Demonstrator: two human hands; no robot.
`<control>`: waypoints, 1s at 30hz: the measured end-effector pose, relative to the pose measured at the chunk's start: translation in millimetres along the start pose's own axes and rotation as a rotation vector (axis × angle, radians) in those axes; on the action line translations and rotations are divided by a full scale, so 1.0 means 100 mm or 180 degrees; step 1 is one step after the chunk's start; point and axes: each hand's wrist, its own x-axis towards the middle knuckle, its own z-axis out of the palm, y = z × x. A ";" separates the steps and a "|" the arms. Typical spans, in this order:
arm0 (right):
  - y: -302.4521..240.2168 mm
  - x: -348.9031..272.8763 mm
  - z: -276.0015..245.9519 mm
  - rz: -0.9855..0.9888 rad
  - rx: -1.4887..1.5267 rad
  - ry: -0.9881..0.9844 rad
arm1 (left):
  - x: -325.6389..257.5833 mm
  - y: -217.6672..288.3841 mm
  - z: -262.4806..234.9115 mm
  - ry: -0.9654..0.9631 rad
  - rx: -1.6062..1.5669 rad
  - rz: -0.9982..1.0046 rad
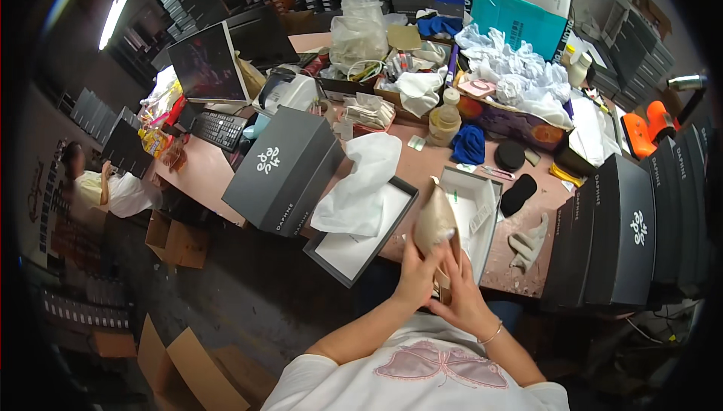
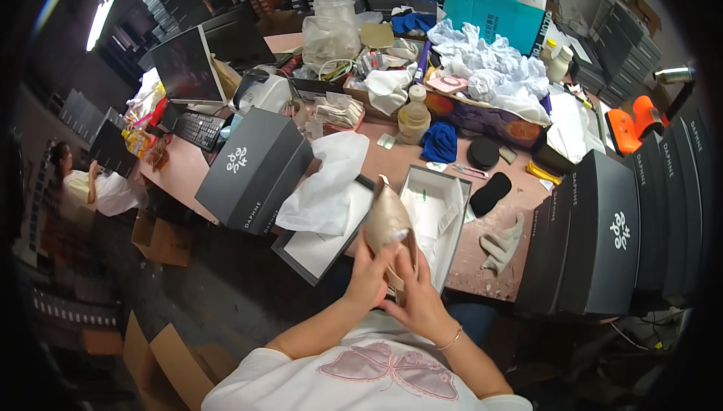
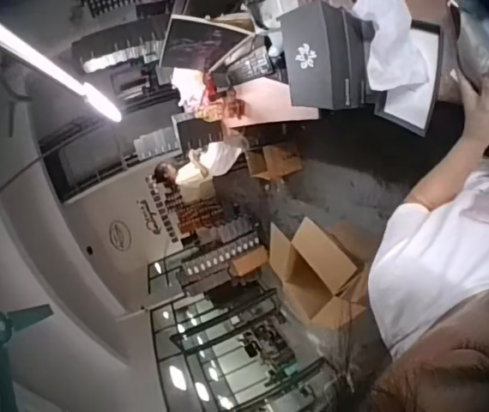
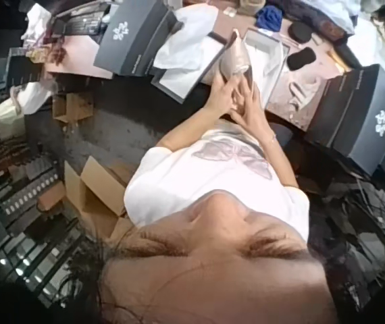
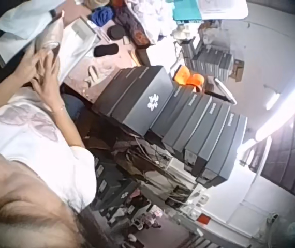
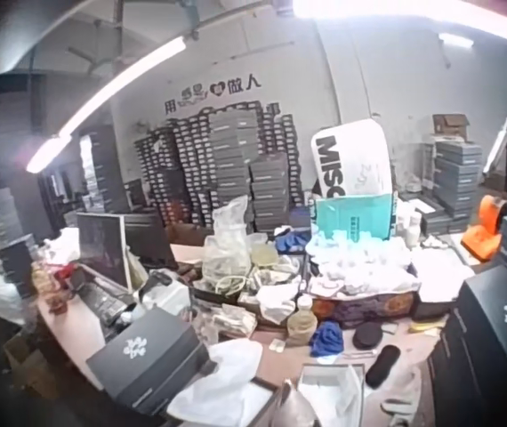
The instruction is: Inspecting a pair of gold high-heeled shoes and preparing them for packing into a shoebox with tissue paper.
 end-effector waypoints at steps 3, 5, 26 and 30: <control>0.34 -0.23 -0.09 0.0809 0.1530 0.0148 | 0.15 0.34 -0.26 -0.1170 0.1554 0.0193; 0.44 -0.37 -0.30 0.1562 0.2823 -0.0069 | 0.55 0.77 -0.66 -0.0425 0.3550 0.1579; 0.07 0.02 -0.49 0.1351 0.4369 -0.1958 | 0.65 1.32 -0.86 -0.0635 0.5289 0.2391; -0.07 0.32 -0.27 0.1413 0.4560 -0.1671 | 0.26 1.40 -0.35 -0.1488 0.4556 0.1924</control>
